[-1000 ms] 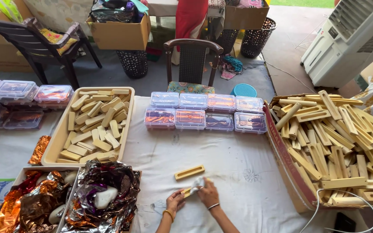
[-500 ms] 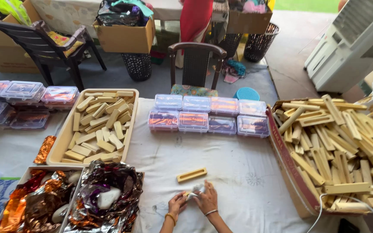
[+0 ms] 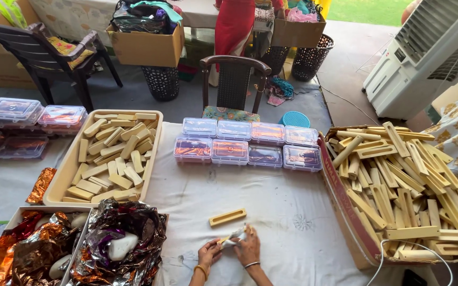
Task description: The person sits at a table and wipes small, rectangular wooden pieces with a white cloth. They handle the pieces one by one, turning them over to clean all sides before placing them back on the table.
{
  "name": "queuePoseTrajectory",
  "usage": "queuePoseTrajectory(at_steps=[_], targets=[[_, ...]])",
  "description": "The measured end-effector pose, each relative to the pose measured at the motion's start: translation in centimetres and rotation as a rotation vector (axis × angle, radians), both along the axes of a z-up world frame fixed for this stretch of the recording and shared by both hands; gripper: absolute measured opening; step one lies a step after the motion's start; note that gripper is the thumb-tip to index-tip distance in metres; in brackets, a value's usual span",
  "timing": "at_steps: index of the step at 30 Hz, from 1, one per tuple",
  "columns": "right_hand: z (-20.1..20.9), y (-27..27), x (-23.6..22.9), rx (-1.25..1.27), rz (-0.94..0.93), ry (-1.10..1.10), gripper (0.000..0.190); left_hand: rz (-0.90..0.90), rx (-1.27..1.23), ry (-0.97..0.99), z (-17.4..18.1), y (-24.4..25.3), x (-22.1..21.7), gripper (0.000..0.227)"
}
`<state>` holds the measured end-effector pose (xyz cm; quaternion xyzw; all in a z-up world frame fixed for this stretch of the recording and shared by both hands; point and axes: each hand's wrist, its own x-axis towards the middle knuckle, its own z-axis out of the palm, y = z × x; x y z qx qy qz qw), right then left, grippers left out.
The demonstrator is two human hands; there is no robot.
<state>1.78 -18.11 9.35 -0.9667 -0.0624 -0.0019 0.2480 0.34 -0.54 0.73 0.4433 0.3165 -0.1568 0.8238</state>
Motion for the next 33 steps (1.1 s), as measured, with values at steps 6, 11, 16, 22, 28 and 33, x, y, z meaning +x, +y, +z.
queuePoseTrajectory(at_steps=[6, 11, 16, 22, 28, 33], targets=[[-1.6, -2.4, 0.9, -0.004, -0.139, -0.155, 0.034, -0.025, 0.043, 0.039, 1.1, 0.1, -0.2, 0.031], [-2.4, 0.1, 0.3, -0.002, 0.01, -0.22, 0.027, 0.013, 0.018, 0.025, -0.4, 0.1, 0.1, 0.032], [-2.2, 0.8, -0.3, 0.125, 0.135, -0.137, 0.026, -0.014, 0.012, 0.018, -1.5, 0.3, 0.3, 0.031], [0.2, 2.0, -0.7, 0.173, 0.27, -0.281, 0.022, 0.006, -0.038, 0.008, -2.0, 0.4, 0.5, 0.029], [-1.6, -0.7, 0.8, 0.057, 0.218, -0.318, 0.021, -0.028, -0.022, -0.004, 0.1, 0.5, 0.0, 0.03], [-0.9, -1.5, 0.9, -0.011, -0.022, -0.196, 0.029, -0.004, 0.026, 0.038, 1.0, 0.2, -0.1, 0.03]])
